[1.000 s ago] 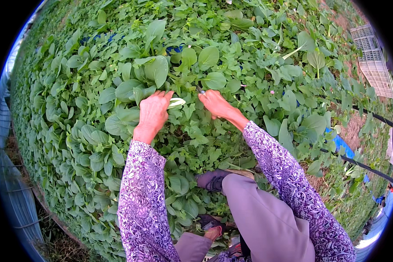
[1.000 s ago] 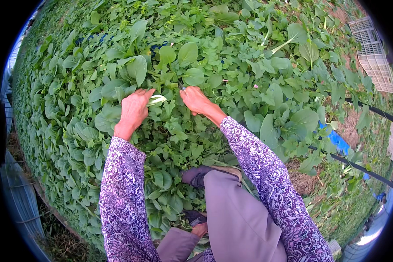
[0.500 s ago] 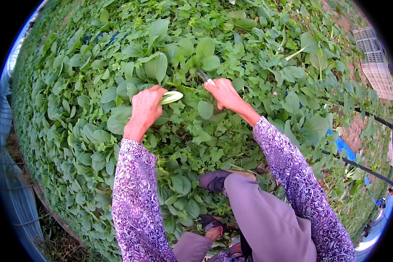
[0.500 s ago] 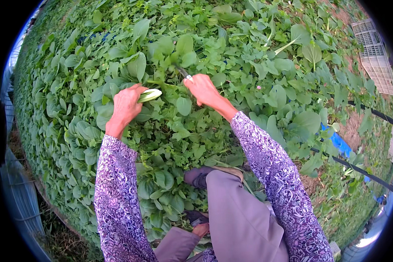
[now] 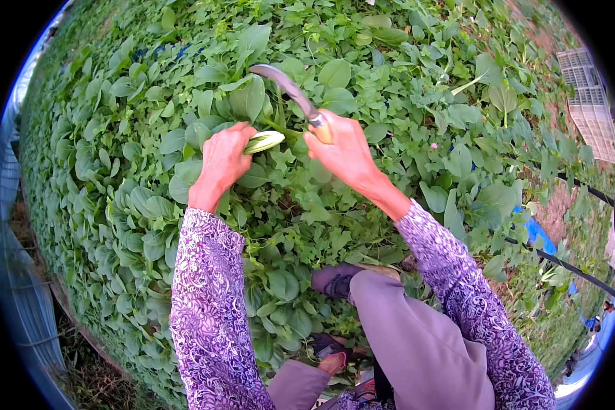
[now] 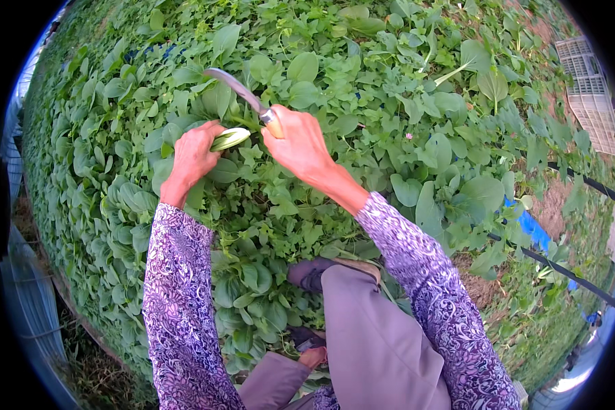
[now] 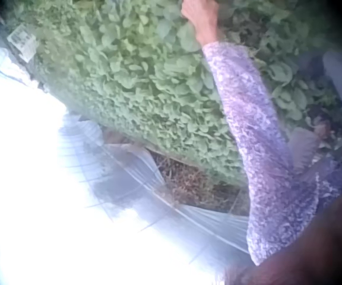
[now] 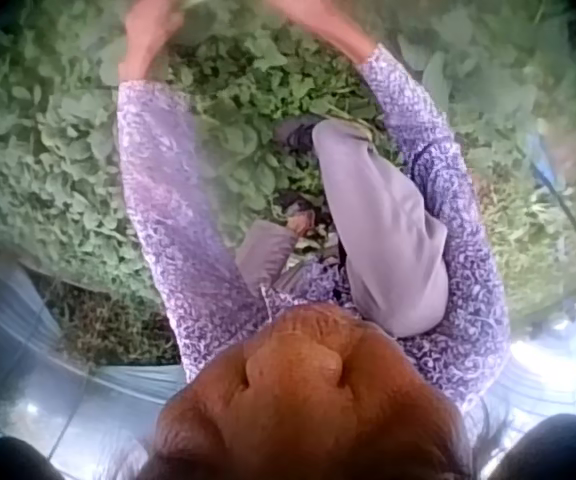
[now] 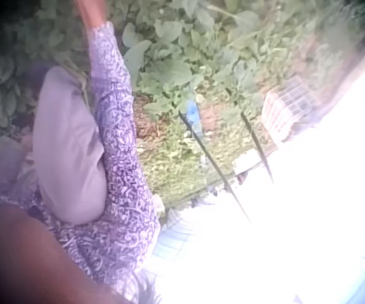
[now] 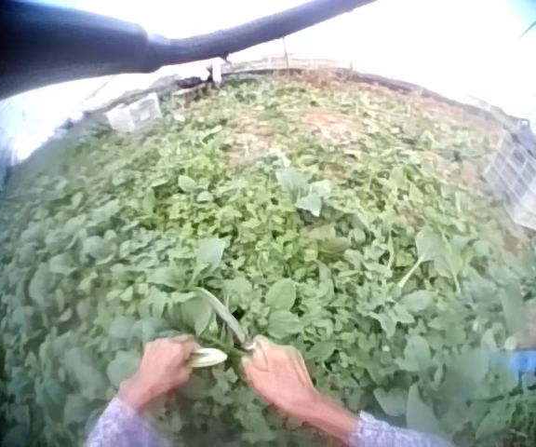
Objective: The person harvests green vegetables with a sickle, gathers them into bunches, and places them into a white plastic crate.
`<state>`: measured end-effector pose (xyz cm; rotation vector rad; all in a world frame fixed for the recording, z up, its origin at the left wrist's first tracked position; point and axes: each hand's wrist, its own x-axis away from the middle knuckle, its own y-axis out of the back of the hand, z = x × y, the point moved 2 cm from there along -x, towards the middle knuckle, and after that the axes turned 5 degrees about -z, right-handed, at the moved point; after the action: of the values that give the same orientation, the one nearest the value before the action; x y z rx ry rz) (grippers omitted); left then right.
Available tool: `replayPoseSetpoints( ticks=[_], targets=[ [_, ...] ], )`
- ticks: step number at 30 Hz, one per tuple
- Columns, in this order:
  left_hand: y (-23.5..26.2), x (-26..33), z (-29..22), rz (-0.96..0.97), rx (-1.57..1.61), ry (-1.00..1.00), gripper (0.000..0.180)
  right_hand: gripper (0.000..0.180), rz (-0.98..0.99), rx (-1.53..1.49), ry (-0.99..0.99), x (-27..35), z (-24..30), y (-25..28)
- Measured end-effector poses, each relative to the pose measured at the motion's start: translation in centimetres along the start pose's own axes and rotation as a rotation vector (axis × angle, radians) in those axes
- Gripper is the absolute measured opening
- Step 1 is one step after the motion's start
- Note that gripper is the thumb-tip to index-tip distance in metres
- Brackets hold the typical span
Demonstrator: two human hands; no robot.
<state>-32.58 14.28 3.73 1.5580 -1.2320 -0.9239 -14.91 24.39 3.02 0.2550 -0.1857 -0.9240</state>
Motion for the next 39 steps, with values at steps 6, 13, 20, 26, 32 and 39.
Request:
replayPoseSetpoints(
  ticks=[6,13,20,26,32,39],
  targets=[
    [0.0,-0.5,-0.5,-0.022,-0.009,-0.013,0.03,0.016,0.009,0.311,0.133,-4.9,-6.6,-6.3],
    [0.4,0.2,-0.5,0.056,-0.062,0.05,0.033,0.029,0.131,-0.34,-0.262,-3.1,-6.6,-5.4],
    [4.3,1.8,-4.8,-0.237,0.094,0.005,0.051,0.022,0.095,-0.536,-0.481,0.1,-3.8,-1.4],
    [5.2,6.7,-9.2,-0.413,0.074,-0.101,0.054,0.017,0.034,-0.556,-0.493,2.5,-4.6,1.0],
    [1.2,8.7,-11.2,-0.301,0.2,-0.01,0.054,0.016,0.013,-0.389,-0.452,4.8,-3.9,3.1],
    [-0.5,10.1,-14.0,-0.275,0.096,-0.126,0.053,0.013,0.155,-0.437,-0.422,9.3,-1.4,4.0]
  ],
)
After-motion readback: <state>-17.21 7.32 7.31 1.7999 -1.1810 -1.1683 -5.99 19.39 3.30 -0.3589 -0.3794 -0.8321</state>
